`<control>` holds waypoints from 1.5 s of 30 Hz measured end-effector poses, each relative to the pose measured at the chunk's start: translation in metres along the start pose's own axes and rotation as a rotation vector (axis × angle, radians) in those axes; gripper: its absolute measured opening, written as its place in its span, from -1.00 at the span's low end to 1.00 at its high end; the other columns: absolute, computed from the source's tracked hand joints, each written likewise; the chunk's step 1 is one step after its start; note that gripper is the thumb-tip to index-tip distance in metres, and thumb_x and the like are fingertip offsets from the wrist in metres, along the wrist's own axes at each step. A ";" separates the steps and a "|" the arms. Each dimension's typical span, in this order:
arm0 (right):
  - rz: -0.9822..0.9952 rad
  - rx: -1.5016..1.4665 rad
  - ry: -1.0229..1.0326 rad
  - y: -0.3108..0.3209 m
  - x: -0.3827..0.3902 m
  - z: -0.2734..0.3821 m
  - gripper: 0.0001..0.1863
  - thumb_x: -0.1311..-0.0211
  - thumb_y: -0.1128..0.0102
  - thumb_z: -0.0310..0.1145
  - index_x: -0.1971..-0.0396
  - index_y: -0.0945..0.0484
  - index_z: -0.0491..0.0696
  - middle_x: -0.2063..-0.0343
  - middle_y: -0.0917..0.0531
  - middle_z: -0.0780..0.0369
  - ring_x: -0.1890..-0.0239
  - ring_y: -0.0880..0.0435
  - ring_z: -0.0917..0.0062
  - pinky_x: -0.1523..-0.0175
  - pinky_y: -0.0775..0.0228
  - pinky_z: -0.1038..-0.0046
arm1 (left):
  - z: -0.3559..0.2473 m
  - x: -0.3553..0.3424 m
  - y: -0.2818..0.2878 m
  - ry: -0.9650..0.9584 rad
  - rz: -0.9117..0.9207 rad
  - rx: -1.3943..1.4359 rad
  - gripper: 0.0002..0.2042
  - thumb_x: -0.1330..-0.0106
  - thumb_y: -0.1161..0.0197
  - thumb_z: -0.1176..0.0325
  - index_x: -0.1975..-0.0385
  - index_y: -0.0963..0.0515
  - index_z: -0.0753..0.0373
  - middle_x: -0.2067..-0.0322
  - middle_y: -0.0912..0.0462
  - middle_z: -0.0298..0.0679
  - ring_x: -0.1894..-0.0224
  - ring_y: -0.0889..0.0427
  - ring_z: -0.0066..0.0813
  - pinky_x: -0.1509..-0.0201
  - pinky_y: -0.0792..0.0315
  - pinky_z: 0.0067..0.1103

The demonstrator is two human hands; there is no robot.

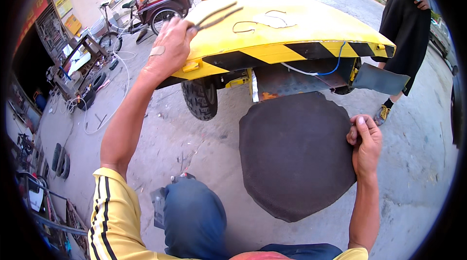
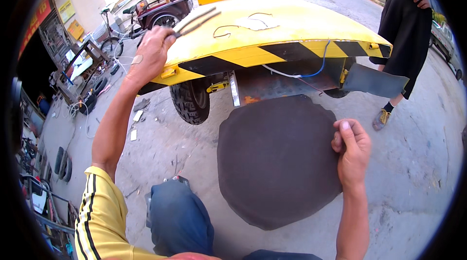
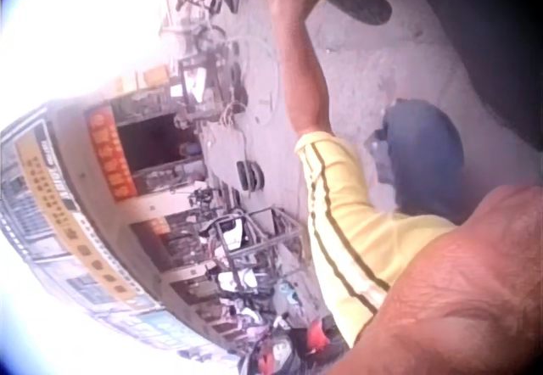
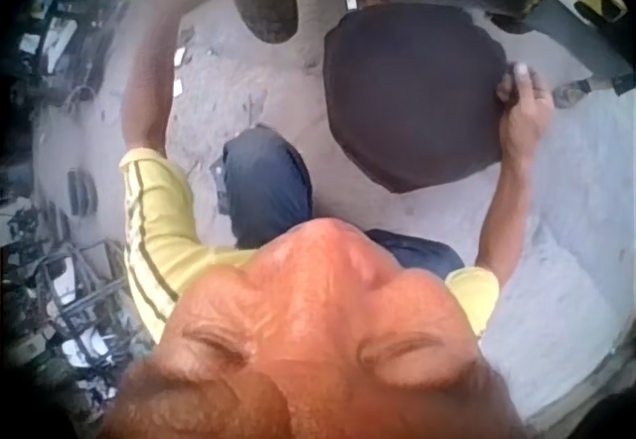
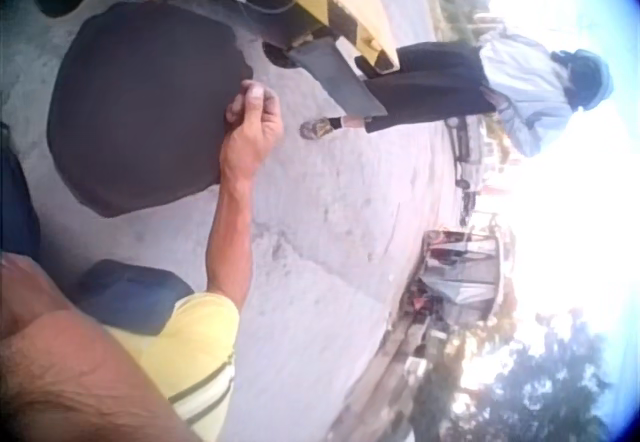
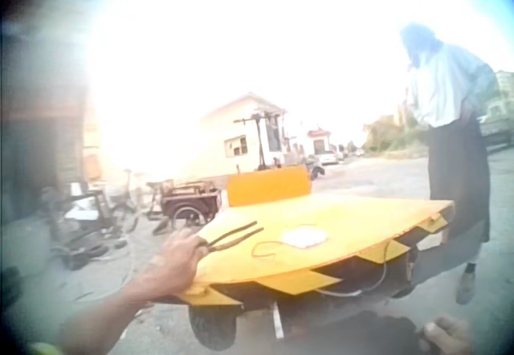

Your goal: The person removes a battery from a yellow three-wheeled vehicle, uses pliers to strip and twist wires, and then reattaches the battery to the vehicle. The person also handles a seat cushion and places it back on the vehicle.

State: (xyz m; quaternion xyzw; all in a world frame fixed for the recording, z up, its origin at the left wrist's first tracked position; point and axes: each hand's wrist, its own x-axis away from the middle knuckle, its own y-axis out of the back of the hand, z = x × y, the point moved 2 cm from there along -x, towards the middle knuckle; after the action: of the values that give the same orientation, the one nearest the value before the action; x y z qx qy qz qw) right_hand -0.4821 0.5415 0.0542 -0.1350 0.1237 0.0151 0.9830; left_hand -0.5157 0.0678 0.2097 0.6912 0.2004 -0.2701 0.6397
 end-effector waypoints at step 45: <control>0.335 1.240 0.593 -0.039 0.027 0.007 -0.79 -0.15 -0.46 -0.45 0.31 -0.55 -0.09 0.39 -0.57 0.19 0.26 -0.67 0.22 0.14 -0.54 0.23 | -0.223 0.126 -0.064 -0.698 0.518 0.692 -0.61 -0.22 -0.53 0.30 0.62 -0.38 0.21 0.64 -0.35 -0.18 0.64 -0.45 -0.15 0.58 -0.29 -0.34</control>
State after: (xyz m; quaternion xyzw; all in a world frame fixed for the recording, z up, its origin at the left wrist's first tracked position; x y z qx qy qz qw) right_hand -0.4518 0.5058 0.0644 0.4723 0.3910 0.0556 0.7880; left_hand -0.4322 0.2874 0.0886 0.7571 -0.3003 -0.3669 0.4494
